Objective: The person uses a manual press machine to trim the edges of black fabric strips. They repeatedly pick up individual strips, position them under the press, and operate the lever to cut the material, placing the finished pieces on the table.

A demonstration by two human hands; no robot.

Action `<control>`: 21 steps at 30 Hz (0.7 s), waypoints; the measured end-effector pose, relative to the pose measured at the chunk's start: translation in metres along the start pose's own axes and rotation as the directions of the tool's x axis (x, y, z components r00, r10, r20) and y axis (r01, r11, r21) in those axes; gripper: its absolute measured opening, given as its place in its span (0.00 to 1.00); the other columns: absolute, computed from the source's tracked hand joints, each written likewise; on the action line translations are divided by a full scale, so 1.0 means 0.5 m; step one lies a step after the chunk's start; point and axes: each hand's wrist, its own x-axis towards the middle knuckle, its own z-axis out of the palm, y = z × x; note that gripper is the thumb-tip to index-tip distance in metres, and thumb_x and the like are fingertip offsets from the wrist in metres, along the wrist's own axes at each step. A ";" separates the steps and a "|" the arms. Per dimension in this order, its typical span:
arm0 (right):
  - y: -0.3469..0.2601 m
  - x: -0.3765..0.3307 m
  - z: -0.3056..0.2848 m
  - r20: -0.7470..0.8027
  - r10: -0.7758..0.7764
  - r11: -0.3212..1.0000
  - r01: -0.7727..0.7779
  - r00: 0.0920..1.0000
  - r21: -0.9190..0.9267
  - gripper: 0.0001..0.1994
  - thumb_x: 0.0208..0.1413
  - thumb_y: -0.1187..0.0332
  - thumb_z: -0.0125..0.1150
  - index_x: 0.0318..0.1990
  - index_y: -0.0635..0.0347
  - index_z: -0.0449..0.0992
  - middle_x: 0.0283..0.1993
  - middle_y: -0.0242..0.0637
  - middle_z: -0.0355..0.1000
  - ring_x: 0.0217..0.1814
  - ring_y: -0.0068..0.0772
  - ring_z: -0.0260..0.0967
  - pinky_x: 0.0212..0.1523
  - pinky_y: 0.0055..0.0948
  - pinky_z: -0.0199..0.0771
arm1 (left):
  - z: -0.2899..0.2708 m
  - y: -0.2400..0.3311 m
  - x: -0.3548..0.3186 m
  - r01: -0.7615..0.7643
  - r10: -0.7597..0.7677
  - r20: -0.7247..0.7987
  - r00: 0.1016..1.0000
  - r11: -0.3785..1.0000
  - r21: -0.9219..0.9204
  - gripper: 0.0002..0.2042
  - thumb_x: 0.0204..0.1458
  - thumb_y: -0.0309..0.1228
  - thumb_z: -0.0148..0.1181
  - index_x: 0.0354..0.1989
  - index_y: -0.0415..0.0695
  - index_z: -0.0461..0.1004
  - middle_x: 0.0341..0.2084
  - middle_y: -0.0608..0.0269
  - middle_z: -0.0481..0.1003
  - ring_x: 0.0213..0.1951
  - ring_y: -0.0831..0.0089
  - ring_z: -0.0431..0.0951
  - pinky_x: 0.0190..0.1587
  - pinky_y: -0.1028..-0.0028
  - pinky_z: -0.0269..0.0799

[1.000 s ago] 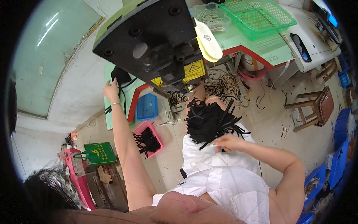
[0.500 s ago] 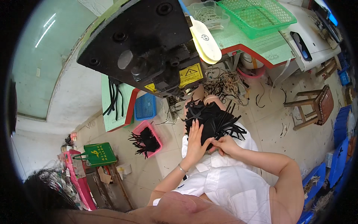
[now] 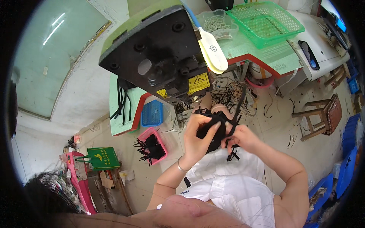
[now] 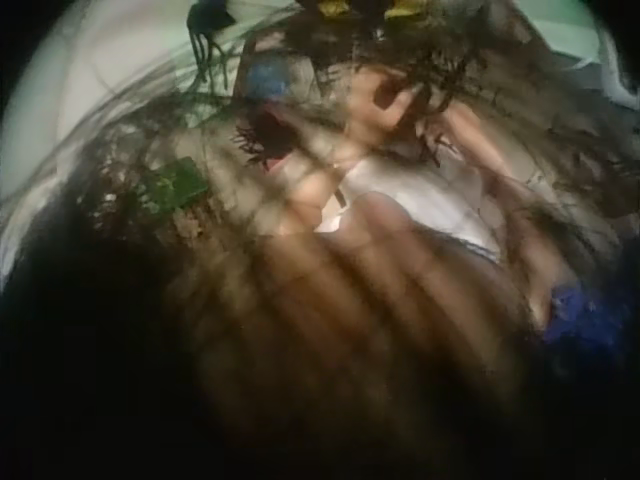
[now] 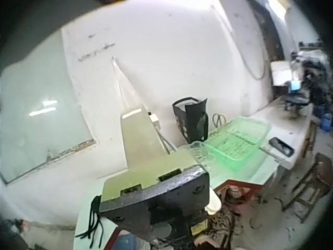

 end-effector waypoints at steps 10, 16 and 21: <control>-0.200 0.004 -0.003 -0.168 -0.280 0.829 0.150 0.945 -0.539 0.09 0.51 0.76 0.60 0.40 0.70 0.74 0.31 0.34 0.75 0.31 0.17 0.72 0.34 0.18 0.72 | -0.018 0.024 0.062 0.396 -0.439 0.051 0.897 0.744 -0.538 0.05 0.50 0.25 0.62 0.32 0.36 0.77 0.25 0.62 0.76 0.27 0.79 0.76 0.31 0.81 0.73; -0.241 -0.002 0.017 -0.081 -0.356 0.775 0.246 0.931 -0.583 0.09 0.51 0.76 0.61 0.40 0.69 0.74 0.34 0.35 0.76 0.35 0.16 0.71 0.36 0.15 0.70 | -0.026 0.030 0.069 0.396 -0.458 0.038 0.888 0.721 -0.568 0.06 0.51 0.27 0.61 0.30 0.36 0.78 0.23 0.62 0.76 0.25 0.76 0.77 0.29 0.80 0.74; -0.260 0.000 0.051 -0.067 -0.319 0.741 0.205 0.945 -0.639 0.10 0.50 0.74 0.62 0.40 0.68 0.75 0.33 0.32 0.75 0.32 0.13 0.69 0.33 0.15 0.68 | -0.036 0.028 0.060 0.387 -0.475 0.004 0.880 0.712 -0.585 0.06 0.51 0.26 0.60 0.28 0.37 0.77 0.22 0.62 0.76 0.24 0.77 0.77 0.28 0.80 0.73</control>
